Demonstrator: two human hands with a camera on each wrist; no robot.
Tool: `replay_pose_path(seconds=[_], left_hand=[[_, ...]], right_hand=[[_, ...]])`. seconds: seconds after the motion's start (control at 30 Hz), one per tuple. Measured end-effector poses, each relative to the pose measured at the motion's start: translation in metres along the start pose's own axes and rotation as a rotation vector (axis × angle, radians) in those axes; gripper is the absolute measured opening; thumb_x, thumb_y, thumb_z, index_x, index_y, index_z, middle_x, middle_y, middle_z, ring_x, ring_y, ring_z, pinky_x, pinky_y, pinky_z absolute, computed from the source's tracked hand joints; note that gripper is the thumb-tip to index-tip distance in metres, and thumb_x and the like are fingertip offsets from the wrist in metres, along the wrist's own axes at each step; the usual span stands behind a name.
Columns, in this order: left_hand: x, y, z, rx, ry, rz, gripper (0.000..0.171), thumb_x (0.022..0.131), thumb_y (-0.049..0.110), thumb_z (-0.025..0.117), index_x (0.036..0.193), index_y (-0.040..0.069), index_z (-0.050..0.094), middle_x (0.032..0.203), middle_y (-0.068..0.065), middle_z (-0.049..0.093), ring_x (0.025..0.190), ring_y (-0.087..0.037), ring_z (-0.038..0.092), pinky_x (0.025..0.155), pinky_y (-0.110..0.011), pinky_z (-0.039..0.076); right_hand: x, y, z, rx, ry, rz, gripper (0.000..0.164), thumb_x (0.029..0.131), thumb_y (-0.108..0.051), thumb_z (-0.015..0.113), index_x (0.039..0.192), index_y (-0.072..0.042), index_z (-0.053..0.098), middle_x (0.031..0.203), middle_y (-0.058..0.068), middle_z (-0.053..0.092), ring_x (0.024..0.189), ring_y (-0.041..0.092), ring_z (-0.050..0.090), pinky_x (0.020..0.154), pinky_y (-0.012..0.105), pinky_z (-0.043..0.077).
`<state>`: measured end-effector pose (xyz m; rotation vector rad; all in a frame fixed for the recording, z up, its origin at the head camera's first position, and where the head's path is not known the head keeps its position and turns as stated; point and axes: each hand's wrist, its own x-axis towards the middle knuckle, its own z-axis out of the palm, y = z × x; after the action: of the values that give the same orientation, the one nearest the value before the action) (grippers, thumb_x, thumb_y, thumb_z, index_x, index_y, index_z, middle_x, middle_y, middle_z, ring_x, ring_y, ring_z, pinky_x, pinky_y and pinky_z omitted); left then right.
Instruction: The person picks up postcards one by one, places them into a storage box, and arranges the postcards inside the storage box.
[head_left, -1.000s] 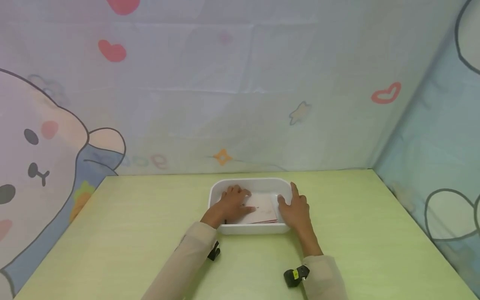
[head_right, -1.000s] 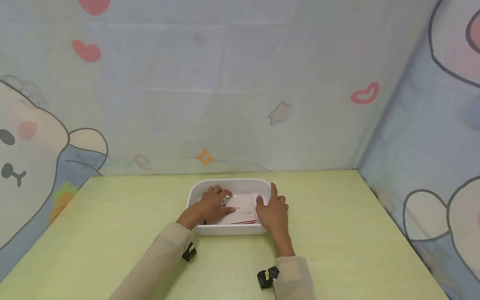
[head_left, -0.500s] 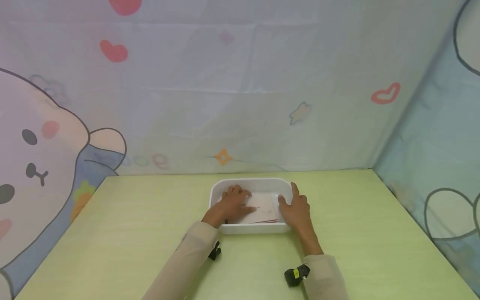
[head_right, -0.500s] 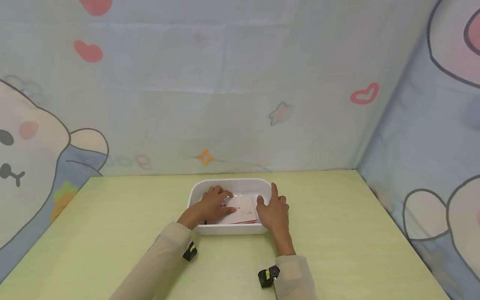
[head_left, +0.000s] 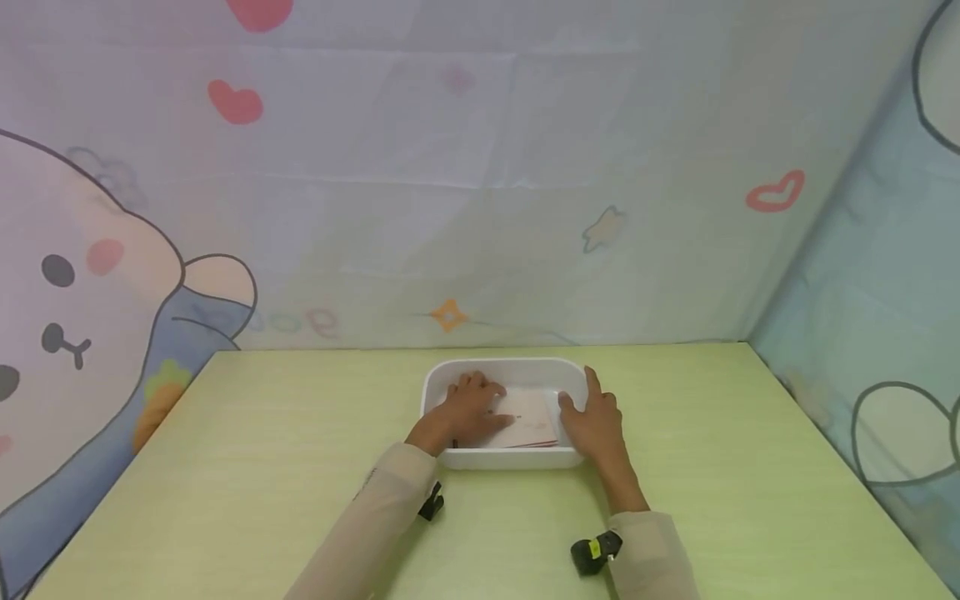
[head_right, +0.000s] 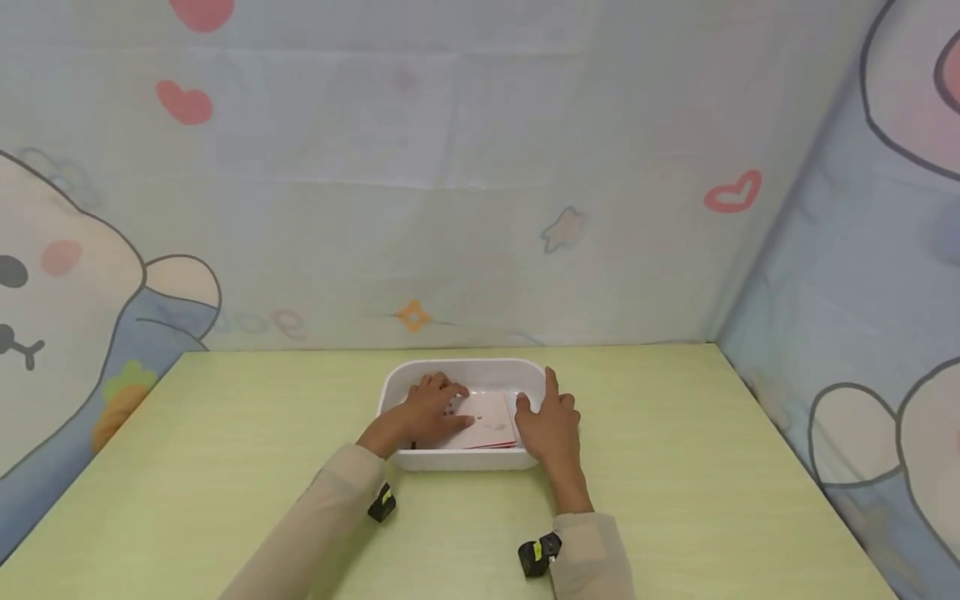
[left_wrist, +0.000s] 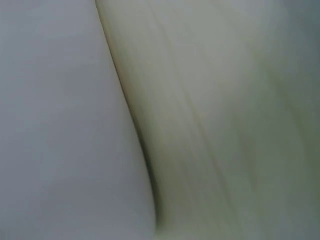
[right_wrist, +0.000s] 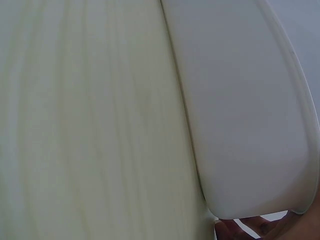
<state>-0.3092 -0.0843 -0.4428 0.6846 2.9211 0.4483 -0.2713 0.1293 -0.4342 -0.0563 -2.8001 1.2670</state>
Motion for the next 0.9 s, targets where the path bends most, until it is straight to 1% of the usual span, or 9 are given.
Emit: replay_pose_path(seconds=[0.23, 0.43, 0.77, 0.9], left_hand=[[0.0016, 0.0006, 0.0, 0.002, 0.001, -0.004, 0.048, 0.094, 0.043, 0.052, 0.132, 0.014, 0.05, 0.128, -0.011, 0.041, 0.114, -0.025, 0.031, 0.093, -0.044, 0.031], [0.0061, 0.0037, -0.0008, 0.0, -0.003, 0.005, 0.046, 0.095, 0.042, 0.05, 0.132, 0.015, 0.05, 0.127, -0.01, 0.041, 0.113, -0.025, 0.031, 0.093, -0.044, 0.03], [0.0073, 0.0078, 0.0033, 0.03, -0.015, 0.019, 0.048, 0.095, 0.043, 0.049, 0.134, 0.014, 0.049, 0.127, -0.011, 0.042, 0.113, -0.025, 0.032, 0.094, -0.044, 0.029], [0.007, 0.0097, 0.0028, 0.032, -0.028, 0.018, 0.05, 0.095, 0.043, 0.048, 0.136, 0.015, 0.046, 0.128, -0.011, 0.04, 0.114, -0.026, 0.03, 0.095, -0.045, 0.027]], right_hand=[[0.0011, -0.0013, -0.0015, -0.001, -0.001, 0.001, 0.066, 0.095, -0.032, 0.041, 0.149, -0.006, 0.013, 0.127, 0.04, 0.033, 0.112, 0.055, 0.035, 0.092, 0.067, 0.034], [0.0003, -0.0012, -0.0063, 0.002, 0.007, 0.013, 0.066, 0.095, -0.032, 0.041, 0.149, -0.006, 0.013, 0.128, 0.04, 0.032, 0.113, 0.055, 0.034, 0.092, 0.067, 0.033], [-0.0026, 0.0049, -0.0073, -0.008, 0.008, 0.025, 0.066, 0.096, -0.034, 0.041, 0.149, -0.007, 0.013, 0.13, 0.038, 0.031, 0.114, 0.054, 0.032, 0.092, 0.067, 0.033], [-0.0025, 0.0057, -0.0087, 0.005, 0.001, 0.015, 0.067, 0.096, -0.034, 0.04, 0.149, -0.006, 0.011, 0.132, 0.038, 0.029, 0.116, 0.055, 0.03, 0.092, 0.068, 0.032]])
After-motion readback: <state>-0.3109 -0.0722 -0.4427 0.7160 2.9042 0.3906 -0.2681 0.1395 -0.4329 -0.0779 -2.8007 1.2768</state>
